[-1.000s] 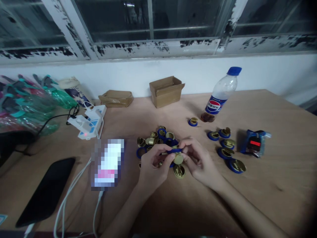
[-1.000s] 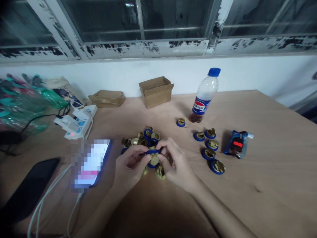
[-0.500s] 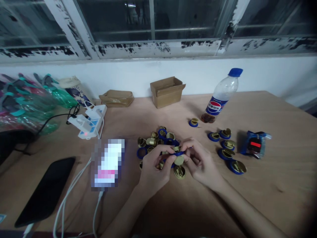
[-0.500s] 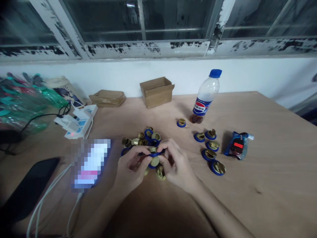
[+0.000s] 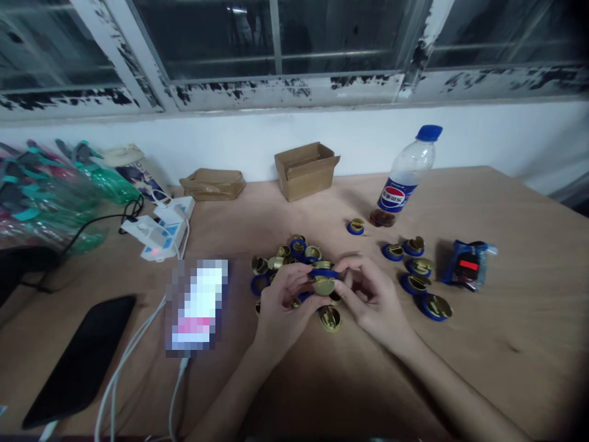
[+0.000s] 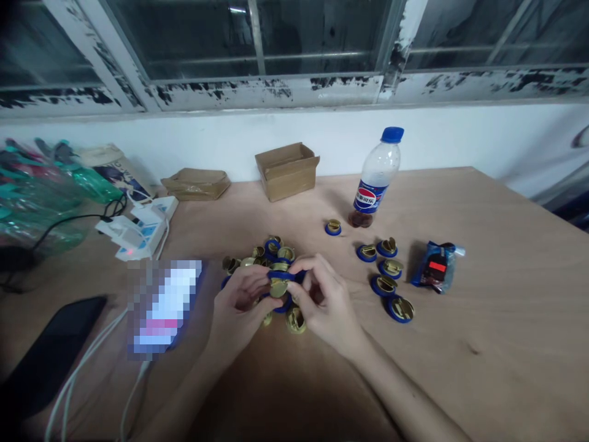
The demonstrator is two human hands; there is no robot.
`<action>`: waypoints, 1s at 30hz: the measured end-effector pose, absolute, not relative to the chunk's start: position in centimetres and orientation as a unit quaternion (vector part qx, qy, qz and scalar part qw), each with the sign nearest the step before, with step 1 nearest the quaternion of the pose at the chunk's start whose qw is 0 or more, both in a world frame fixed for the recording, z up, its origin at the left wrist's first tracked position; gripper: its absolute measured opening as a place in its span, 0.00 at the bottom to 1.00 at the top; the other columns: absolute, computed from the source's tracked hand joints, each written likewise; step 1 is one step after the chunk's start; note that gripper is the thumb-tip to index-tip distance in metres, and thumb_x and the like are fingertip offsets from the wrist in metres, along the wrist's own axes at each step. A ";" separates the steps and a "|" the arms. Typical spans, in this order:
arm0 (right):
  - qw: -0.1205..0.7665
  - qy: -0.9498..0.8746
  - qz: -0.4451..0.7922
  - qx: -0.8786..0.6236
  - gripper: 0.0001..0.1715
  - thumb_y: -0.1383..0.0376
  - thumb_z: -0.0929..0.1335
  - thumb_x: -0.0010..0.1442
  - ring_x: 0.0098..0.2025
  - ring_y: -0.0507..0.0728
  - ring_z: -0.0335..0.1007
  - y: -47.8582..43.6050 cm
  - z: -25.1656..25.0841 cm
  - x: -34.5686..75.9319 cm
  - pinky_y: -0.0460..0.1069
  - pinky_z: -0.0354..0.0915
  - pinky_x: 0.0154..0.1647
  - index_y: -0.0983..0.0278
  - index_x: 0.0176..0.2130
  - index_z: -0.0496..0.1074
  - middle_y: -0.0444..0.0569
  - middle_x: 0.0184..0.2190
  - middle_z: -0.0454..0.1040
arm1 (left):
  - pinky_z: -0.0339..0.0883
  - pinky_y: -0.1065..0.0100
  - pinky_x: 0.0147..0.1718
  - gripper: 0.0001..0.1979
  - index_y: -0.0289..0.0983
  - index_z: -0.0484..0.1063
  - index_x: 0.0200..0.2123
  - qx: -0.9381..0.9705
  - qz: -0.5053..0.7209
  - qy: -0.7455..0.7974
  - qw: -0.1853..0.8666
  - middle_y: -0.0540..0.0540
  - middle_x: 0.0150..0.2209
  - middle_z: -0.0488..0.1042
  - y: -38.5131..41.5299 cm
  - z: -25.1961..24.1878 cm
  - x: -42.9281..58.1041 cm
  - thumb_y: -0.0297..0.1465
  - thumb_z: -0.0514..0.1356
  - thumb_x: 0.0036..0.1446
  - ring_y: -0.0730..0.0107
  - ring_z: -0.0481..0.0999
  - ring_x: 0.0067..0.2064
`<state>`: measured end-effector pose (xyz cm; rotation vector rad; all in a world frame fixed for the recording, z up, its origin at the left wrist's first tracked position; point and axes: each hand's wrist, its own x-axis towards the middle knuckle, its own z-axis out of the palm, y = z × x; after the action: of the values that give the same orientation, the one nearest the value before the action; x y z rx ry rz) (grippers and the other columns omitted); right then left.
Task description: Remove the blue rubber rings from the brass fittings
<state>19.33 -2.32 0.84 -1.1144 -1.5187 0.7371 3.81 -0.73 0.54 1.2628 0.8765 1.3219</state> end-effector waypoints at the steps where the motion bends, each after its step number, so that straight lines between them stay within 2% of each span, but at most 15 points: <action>1: 0.534 -0.636 0.304 -0.467 0.05 0.66 0.67 0.61 0.23 0.48 0.56 -2.3 0.9 19.3 0.46 0.56 0.23 0.60 0.39 0.66 0.43 0.31 0.64 | 0.76 0.73 0.40 0.20 0.38 0.68 0.37 0.524 0.554 0.366 0.534 0.50 0.35 0.80 -0.7 0.6 3.8 0.21 0.69 0.40 0.71 0.81 0.38; 7: 0.541 -0.639 0.286 -0.467 0.05 0.67 0.67 0.60 0.23 0.47 0.56 -2.2 1.0 19.3 0.45 0.55 0.22 0.61 0.39 0.66 0.43 0.31 0.65 | 0.75 0.78 0.38 0.18 0.39 0.68 0.34 0.532 0.553 0.359 0.531 0.53 0.33 0.81 -0.7 0.6 3.9 0.19 0.69 0.41 0.75 0.81 0.36; 17: 0.532 -0.666 0.265 -0.451 0.04 0.70 0.66 0.60 0.24 0.47 0.58 -2.3 1.3 19.5 0.46 0.58 0.24 0.62 0.37 0.65 0.45 0.36 0.66 | 0.74 0.77 0.40 0.15 0.38 0.68 0.33 0.582 0.548 0.353 0.486 0.52 0.35 0.80 -0.9 0.6 3.7 0.19 0.68 0.43 0.74 0.81 0.37; 30: 0.510 -0.673 0.300 -0.444 0.05 0.68 0.67 0.60 0.24 0.47 0.60 -2.2 1.6 19.8 0.47 0.60 0.24 0.61 0.39 0.66 0.47 0.40 0.67 | 0.73 0.76 0.40 0.12 0.38 0.68 0.31 0.574 0.524 0.363 0.514 0.51 0.34 0.78 -0.9 0.7 3.3 0.23 0.68 0.45 0.74 0.80 0.38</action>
<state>19.79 -2.19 1.59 -1.0687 -1.6217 0.7220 3.34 -0.86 0.71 1.3796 0.8727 1.2605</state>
